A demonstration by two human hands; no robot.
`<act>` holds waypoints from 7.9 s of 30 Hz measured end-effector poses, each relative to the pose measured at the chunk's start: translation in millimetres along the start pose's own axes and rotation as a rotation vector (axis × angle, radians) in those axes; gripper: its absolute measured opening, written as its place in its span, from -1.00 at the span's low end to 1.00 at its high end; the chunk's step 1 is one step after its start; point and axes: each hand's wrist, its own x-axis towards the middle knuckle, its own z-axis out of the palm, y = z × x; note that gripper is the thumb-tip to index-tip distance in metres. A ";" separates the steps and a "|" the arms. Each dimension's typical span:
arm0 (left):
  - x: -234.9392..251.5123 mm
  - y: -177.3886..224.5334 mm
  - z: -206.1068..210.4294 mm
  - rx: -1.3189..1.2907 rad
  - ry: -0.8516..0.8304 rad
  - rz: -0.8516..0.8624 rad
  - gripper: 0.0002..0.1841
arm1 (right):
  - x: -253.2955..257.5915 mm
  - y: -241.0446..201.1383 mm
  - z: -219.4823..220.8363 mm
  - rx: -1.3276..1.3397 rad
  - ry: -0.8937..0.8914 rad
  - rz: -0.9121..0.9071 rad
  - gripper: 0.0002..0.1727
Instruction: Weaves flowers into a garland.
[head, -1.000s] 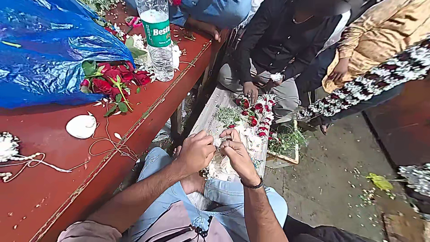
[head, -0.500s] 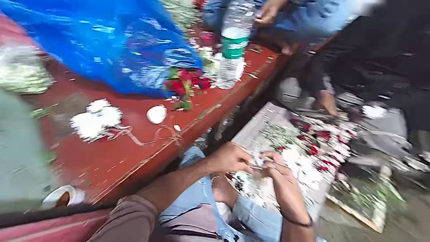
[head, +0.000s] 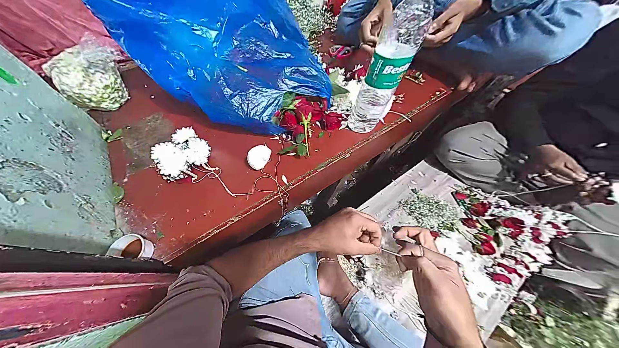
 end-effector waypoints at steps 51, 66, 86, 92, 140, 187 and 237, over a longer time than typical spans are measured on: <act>-59.1 159.3 -240.6 0.470 0.981 -0.050 -0.86 | 5.2 23.1 57.6 0.401 -0.183 0.026 -0.71; -105.3 69.7 -266.2 0.707 1.216 -0.447 -0.64 | -7.7 35.3 75.5 0.483 -0.227 0.124 -0.72; -125.9 65.7 -223.6 0.947 0.786 -0.661 -0.31 | -58.3 61.6 -23.5 0.663 0.289 0.297 -0.67; -43.7 65.3 -53.8 0.563 0.205 -0.232 -0.72 | -98.6 87.0 -71.1 0.663 0.607 0.345 -0.60; -69.9 8.7 93.1 -0.453 -0.323 -0.224 -0.68 | -158.7 -4.0 15.7 0.360 0.166 0.237 -0.86; -112.1 -53.8 58.2 0.062 -0.561 -0.711 -0.68 | -168.7 -36.7 -34.3 0.401 0.593 0.145 -0.82; -42.0 -22.4 74.2 -0.899 0.059 -0.410 -0.80 | -190.3 88.9 -80.9 0.350 0.421 0.521 0.08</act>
